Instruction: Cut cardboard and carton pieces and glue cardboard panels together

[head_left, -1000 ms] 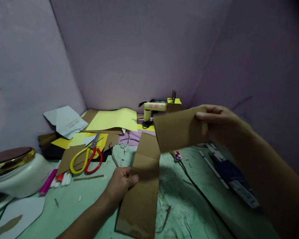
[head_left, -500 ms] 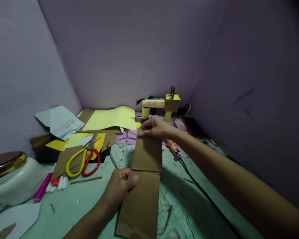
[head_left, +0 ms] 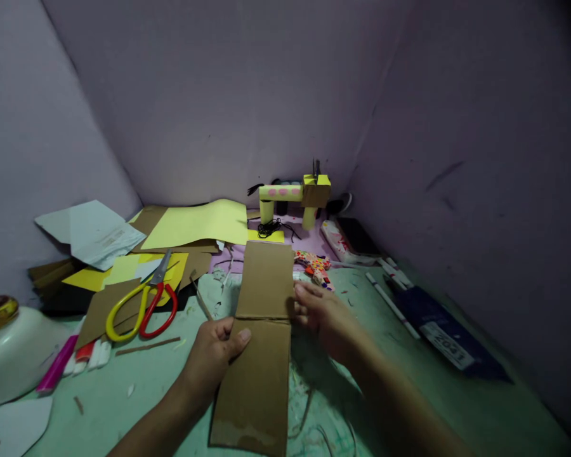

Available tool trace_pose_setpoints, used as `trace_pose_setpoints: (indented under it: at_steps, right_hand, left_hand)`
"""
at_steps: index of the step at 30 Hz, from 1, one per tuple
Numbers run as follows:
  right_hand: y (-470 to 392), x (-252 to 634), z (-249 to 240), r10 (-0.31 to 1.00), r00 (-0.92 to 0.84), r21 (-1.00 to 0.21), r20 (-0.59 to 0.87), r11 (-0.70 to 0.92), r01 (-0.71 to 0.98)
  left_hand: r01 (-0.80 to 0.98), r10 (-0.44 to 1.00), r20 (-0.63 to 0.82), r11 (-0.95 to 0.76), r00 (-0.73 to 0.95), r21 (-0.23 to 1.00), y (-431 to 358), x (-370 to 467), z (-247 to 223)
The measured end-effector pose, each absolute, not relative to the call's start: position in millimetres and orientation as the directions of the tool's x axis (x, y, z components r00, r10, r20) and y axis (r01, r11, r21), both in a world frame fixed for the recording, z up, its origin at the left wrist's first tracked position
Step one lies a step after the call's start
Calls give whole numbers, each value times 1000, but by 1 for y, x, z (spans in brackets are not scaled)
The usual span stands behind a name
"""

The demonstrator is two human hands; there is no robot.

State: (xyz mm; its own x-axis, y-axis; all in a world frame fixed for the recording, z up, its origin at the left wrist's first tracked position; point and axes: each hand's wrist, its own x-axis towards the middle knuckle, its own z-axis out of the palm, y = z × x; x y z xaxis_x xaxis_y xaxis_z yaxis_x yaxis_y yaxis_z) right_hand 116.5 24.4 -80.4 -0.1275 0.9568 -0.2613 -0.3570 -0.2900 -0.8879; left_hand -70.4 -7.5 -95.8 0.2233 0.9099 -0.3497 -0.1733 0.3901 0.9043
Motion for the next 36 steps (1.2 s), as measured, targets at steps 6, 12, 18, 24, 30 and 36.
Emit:
trace_pose_setpoints:
  at_steps: [6, 12, 18, 24, 30, 36]
  right_hand:
    - [21, 106, -95, 935, -192, -863, -299, -350, -363]
    - [19, 107, -98, 946, -171, -883, -276, -320, -342]
    - [18, 107, -97, 961, -99, -929, -257, -273, -249]
    - [17, 114, -101, 974, 84, -974, -212, -203, -100]
    - [19, 116, -108, 980, 129, -988, -155, -154, -17]
    - [16, 114, -101, 980, 112, -986, -164, -165, -8]
  left_hand:
    - [-71, 927, -312, 333, 208, 940, -7, -71, -98]
    - [-40, 929, -309, 324, 205, 945, -7, -69, -97]
    - [-65, 930, -313, 330, 191, 942, -10, -67, -94]
    - [-87, 935, -325, 339, 143, 937, -9, -67, -96]
    - [-94, 930, -344, 357, 128, 930, -9, -67, -96]
    - [-147, 930, -328, 352, 166, 924, -9, -66, -95]
